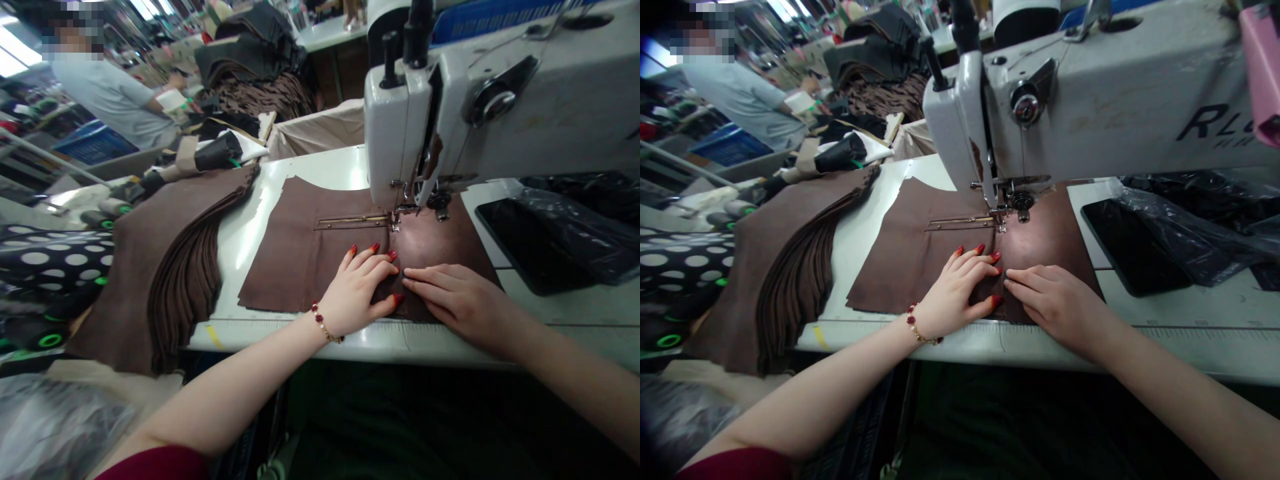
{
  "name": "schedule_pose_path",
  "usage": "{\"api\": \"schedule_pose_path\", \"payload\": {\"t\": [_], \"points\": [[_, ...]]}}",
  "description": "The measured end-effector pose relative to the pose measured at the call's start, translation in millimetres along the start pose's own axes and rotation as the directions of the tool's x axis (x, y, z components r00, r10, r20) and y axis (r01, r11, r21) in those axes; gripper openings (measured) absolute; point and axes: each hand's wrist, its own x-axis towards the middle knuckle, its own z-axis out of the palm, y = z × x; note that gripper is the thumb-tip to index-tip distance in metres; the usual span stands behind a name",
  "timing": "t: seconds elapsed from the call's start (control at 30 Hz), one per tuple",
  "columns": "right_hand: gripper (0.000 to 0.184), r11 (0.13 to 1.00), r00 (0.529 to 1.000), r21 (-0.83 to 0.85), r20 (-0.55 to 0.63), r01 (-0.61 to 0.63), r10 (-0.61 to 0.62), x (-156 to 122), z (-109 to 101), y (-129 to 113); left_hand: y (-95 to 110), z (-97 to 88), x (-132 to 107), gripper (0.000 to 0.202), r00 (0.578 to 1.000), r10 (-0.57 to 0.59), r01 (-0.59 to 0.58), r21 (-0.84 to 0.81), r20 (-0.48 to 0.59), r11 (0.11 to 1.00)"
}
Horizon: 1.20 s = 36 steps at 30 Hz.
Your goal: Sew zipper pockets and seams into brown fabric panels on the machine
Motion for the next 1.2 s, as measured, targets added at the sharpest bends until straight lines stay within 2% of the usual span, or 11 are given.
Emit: {"api": "schedule_pose_path", "payload": {"t": [0.17, 0.33, 0.4, 0.53, 0.63, 0.73, 0.83, 0.9, 1.0, 1.2], "points": [[0.037, 0.999, 1.0, 0.032, 0.0, -0.018, 0.018, -0.6, -1.3, 1.3, -1.1, 0.6, 0.1, 0.032, 1.0, 0.01, -0.01, 0.019, 0.011, 1.0], [0.033, 0.976, 0.993, 0.184, 0.029, -0.118, 0.115, -1.2, -7.4, 7.0, -0.9, 0.8, 1.1, 0.03, 1.0, 0.015, -0.015, 0.026, 0.018, 1.0], [0.035, 0.98, 0.996, 0.178, 0.026, -0.09, 0.087, -2.3, -7.5, 9.7, -0.7, 0.8, 1.1, 0.03, 1.0, 0.014, -0.015, 0.026, 0.013, 1.0], [0.042, 0.994, 0.998, 0.098, 0.034, 0.041, -0.045, -6.4, -3.5, 10.1, -0.7, 1.2, 0.6, 0.032, 1.0, 0.011, -0.011, 0.022, 0.005, 1.0], [0.043, 0.997, 0.999, 0.06, 0.02, 0.048, -0.049, -7.3, -3.0, 6.7, -1.0, 1.5, 0.4, 0.033, 1.0, 0.01, -0.01, 0.018, 0.004, 1.0], [0.039, 0.996, 0.999, 0.09, 0.029, 0.01, -0.013, -1.2, -5.8, 5.2, -1.1, 1.5, 0.8, 0.031, 1.0, 0.012, -0.012, 0.014, 0.005, 1.0], [0.038, 0.984, 0.994, 0.138, 0.011, -0.113, 0.113, 11.3, -5.8, 8.9, -1.0, 1.3, 1.4, 0.031, 1.0, 0.024, -0.024, 0.011, 0.002, 1.0], [0.041, 0.978, 0.983, 0.111, -0.029, -0.179, 0.183, 19.3, -2.9, 12.9, -0.9, 1.2, 1.5, 0.033, 1.0, 0.028, -0.028, 0.011, -0.003, 1.0], [0.044, 0.981, 0.98, 0.034, -0.046, -0.193, 0.194, 25.1, 2.2, 16.8, -1.0, 1.1, 1.1, 0.033, 1.0, 0.03, -0.029, 0.009, -0.011, 1.0], [0.044, 0.979, 0.979, -0.026, 0.003, -0.201, 0.202, 24.3, 1.9, 16.5, -1.4, 0.2, 0.6, 0.036, 1.0, 0.029, -0.029, 0.005, 0.004, 1.0]]}}
